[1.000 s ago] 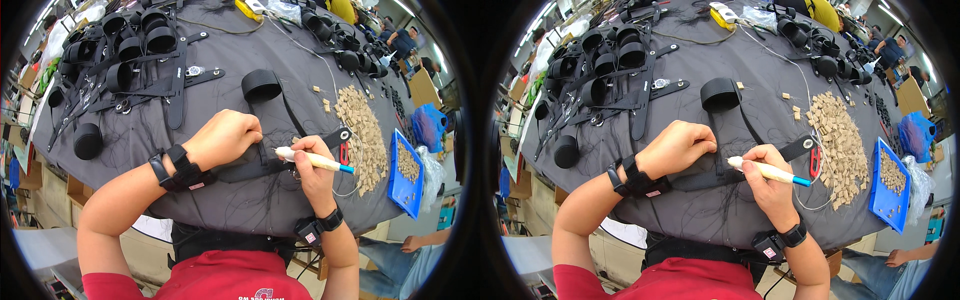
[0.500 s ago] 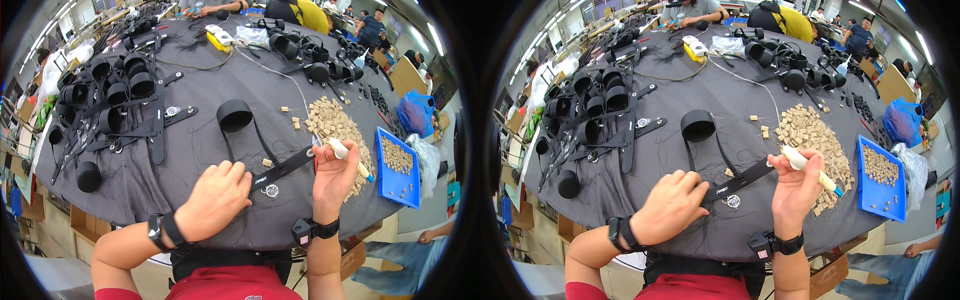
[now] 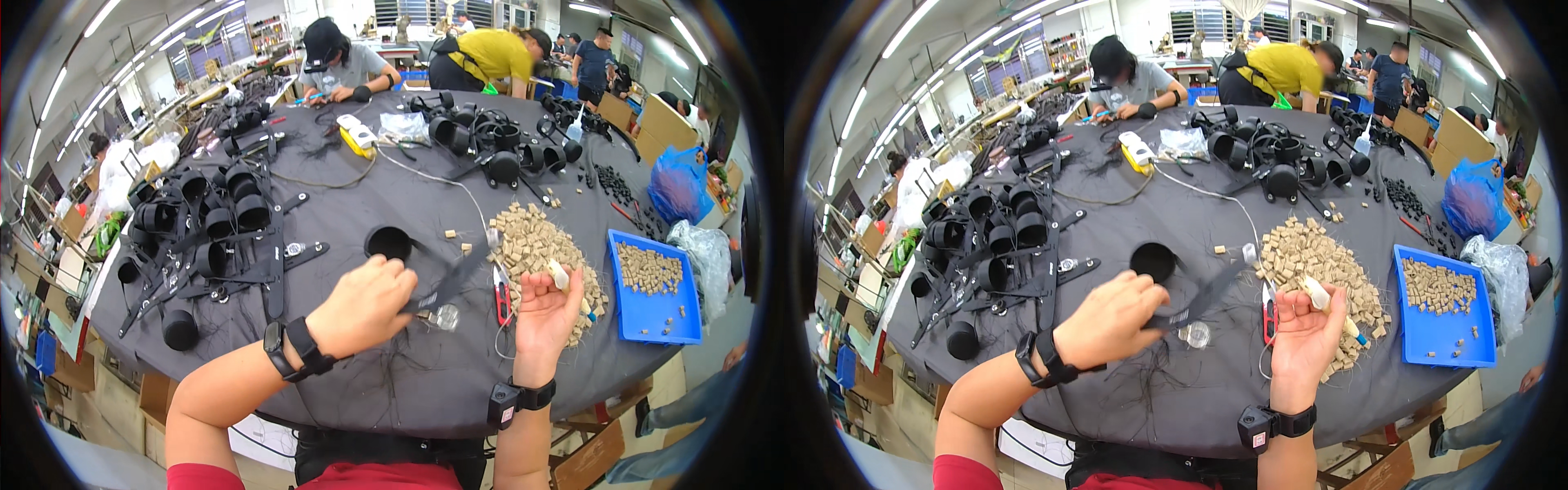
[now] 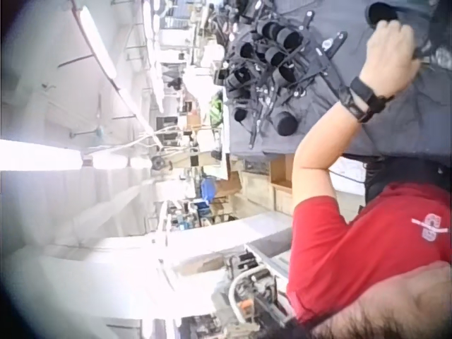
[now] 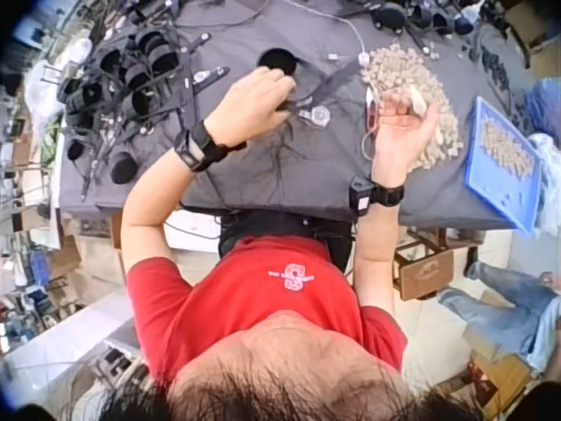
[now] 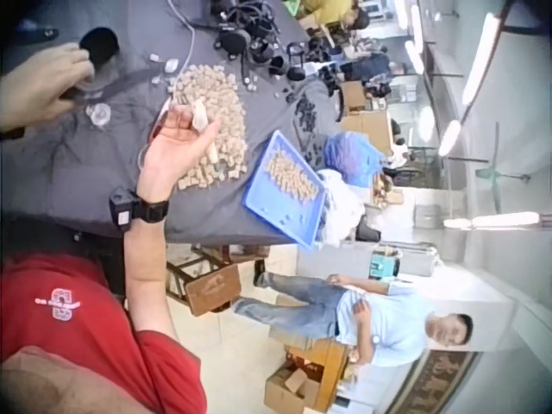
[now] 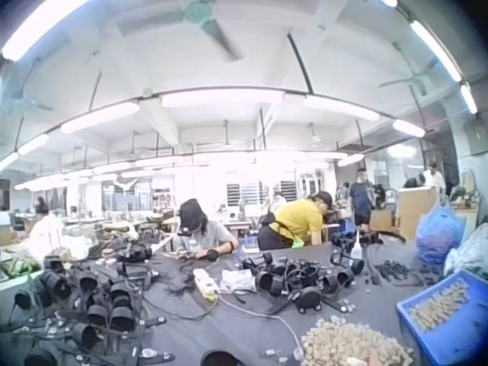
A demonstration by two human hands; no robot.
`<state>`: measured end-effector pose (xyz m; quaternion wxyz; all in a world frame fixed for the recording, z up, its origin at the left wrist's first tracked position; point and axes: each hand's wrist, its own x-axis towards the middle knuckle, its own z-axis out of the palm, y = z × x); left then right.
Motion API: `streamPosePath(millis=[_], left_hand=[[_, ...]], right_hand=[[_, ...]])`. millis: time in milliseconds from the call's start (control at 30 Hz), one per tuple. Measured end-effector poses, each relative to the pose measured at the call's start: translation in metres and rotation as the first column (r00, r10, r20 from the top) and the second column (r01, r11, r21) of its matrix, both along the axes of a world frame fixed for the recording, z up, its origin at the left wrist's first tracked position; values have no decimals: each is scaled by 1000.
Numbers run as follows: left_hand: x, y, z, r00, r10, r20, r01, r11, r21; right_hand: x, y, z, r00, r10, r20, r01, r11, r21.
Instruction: The person uses a red utility knife to trim excess black threads from a circular black foam pad. They then use a white glue pen to apply adhesive to the edges of the pad and attach it to a black nylon strap. The person repeats this process on multiple harness components laid out on a large table.
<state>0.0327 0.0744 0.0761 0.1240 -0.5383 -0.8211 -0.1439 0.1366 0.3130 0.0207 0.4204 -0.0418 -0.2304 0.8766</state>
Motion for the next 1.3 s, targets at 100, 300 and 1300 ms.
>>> streamPosePath(millis=[100,300,1300], left_hand=[[-28,16,30,996,93,-5,-89,961,262],[-36,4,24,469,-395,790,-635,470,613],[5,-66,-56,963,-104,250,124,990,-65]], right_hand=[[1,8,-1,998,-61,-16,61,998,-15],[6,19,3,994,-101,-35,100,994,-38],[-7,-59,6,643,523,559,-749,581,318]])
